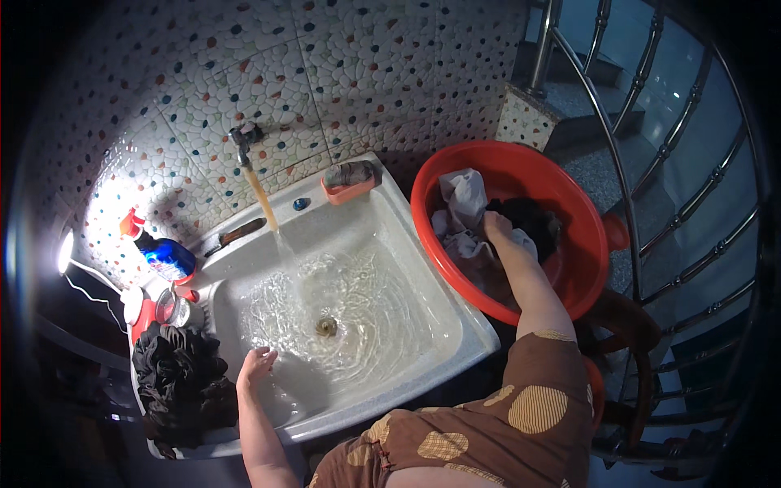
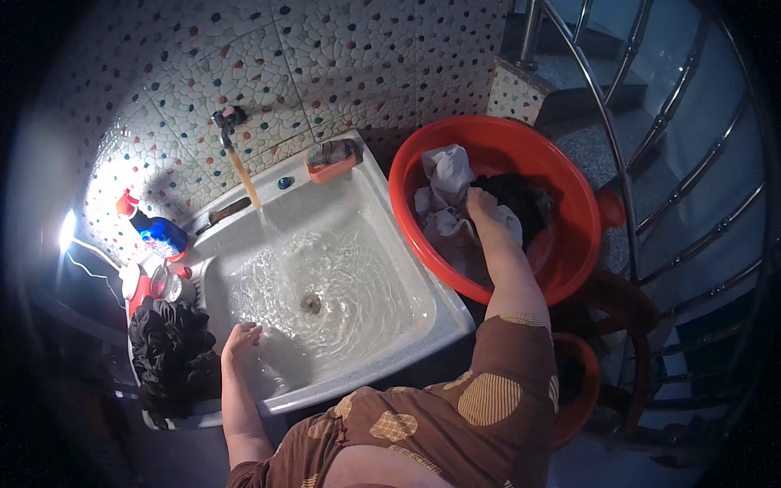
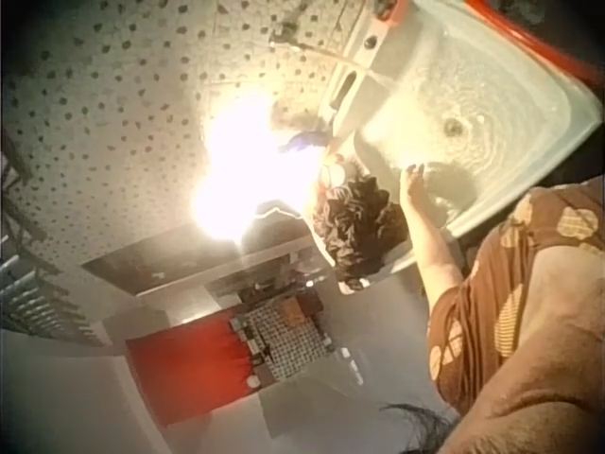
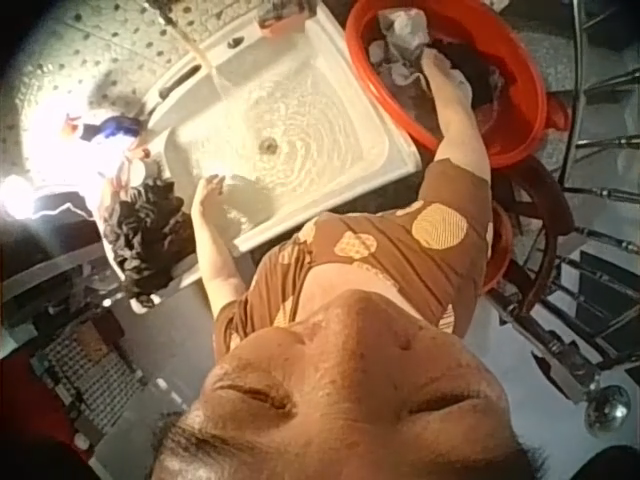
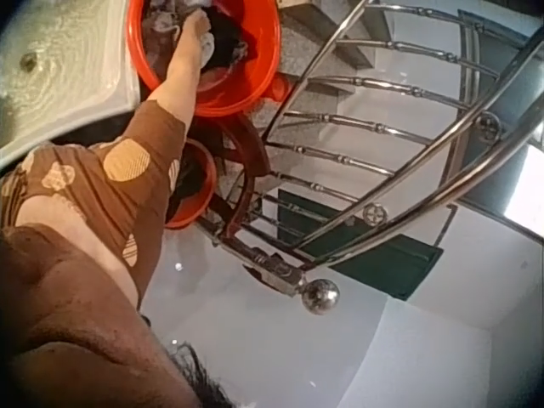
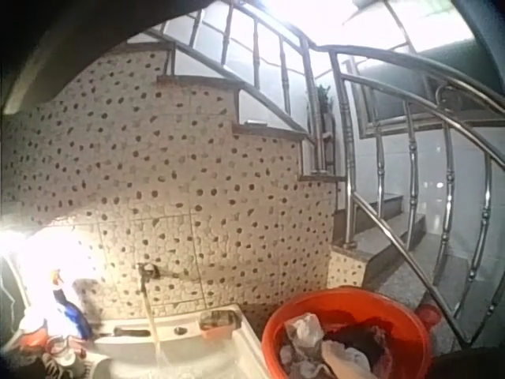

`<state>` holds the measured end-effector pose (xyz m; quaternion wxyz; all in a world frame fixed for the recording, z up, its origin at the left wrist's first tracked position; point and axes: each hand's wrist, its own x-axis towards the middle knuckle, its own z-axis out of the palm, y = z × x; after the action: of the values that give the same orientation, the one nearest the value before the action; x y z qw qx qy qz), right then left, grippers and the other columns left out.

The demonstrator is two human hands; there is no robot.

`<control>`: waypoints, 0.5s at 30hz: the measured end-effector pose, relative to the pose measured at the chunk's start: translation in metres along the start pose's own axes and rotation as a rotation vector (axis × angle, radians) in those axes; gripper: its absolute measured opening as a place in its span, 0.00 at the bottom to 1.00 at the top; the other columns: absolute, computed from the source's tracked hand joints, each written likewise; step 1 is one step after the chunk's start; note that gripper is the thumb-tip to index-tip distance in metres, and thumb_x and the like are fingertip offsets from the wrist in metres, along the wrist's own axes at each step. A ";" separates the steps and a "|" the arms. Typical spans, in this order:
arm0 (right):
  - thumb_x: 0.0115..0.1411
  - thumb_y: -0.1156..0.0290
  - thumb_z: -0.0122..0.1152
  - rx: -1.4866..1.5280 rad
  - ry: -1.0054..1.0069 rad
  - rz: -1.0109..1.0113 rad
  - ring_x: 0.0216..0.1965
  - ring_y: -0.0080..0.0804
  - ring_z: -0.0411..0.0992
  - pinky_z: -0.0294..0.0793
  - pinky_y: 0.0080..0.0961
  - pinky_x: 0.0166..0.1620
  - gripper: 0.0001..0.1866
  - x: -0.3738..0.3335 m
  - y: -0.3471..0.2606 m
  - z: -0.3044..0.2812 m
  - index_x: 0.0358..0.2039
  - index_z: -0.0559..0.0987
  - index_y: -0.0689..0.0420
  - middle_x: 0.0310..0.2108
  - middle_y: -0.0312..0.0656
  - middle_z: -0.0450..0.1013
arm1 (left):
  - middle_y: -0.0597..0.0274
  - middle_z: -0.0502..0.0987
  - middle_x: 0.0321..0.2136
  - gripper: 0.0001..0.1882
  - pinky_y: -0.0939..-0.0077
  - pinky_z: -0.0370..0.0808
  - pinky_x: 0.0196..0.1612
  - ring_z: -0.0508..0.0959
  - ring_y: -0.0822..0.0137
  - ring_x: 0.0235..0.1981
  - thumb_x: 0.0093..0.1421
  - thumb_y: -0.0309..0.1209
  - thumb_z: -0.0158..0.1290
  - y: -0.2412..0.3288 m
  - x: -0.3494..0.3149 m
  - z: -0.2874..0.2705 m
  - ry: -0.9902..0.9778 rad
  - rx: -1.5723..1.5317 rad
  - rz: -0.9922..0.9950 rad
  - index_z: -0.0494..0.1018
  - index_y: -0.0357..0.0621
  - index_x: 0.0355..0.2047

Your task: Hand washing various items of clothing in a laundry sink and rinsing them in a red basin.

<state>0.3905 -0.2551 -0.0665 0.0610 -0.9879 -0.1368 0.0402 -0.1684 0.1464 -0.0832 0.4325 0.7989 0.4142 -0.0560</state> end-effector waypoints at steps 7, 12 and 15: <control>0.47 0.57 0.56 0.336 0.102 0.153 0.50 0.46 0.69 0.68 0.35 0.52 0.26 -0.057 -0.017 -0.097 0.45 0.75 0.59 0.47 0.55 0.70 | 0.58 0.75 0.22 0.19 0.74 0.72 0.29 0.75 0.70 0.23 0.56 0.38 0.52 0.010 -0.004 -0.001 -0.001 -0.052 0.043 0.73 0.30 0.37; 0.42 0.53 0.61 0.605 0.333 0.116 0.51 0.49 0.67 0.67 0.36 0.52 0.31 -0.078 -0.026 -0.180 0.43 0.75 0.64 0.47 0.58 0.69 | 0.60 0.75 0.21 0.16 0.72 0.72 0.29 0.74 0.70 0.23 0.58 0.37 0.50 0.022 -0.007 -0.004 -0.042 -0.078 0.162 0.73 0.32 0.30; 0.42 0.54 0.62 0.590 0.718 -0.093 0.50 0.49 0.68 0.68 0.35 0.50 0.30 -0.073 -0.028 -0.223 0.42 0.76 0.64 0.46 0.57 0.70 | 0.59 0.75 0.24 0.18 0.74 0.72 0.31 0.75 0.70 0.26 0.58 0.38 0.50 0.039 -0.012 -0.001 -0.049 -0.106 0.191 0.73 0.30 0.36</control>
<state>0.3345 -0.2728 0.1626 0.3844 -0.8727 -0.1337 -0.2697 -0.1489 0.1289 -0.0521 0.4874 0.8092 0.3278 -0.0120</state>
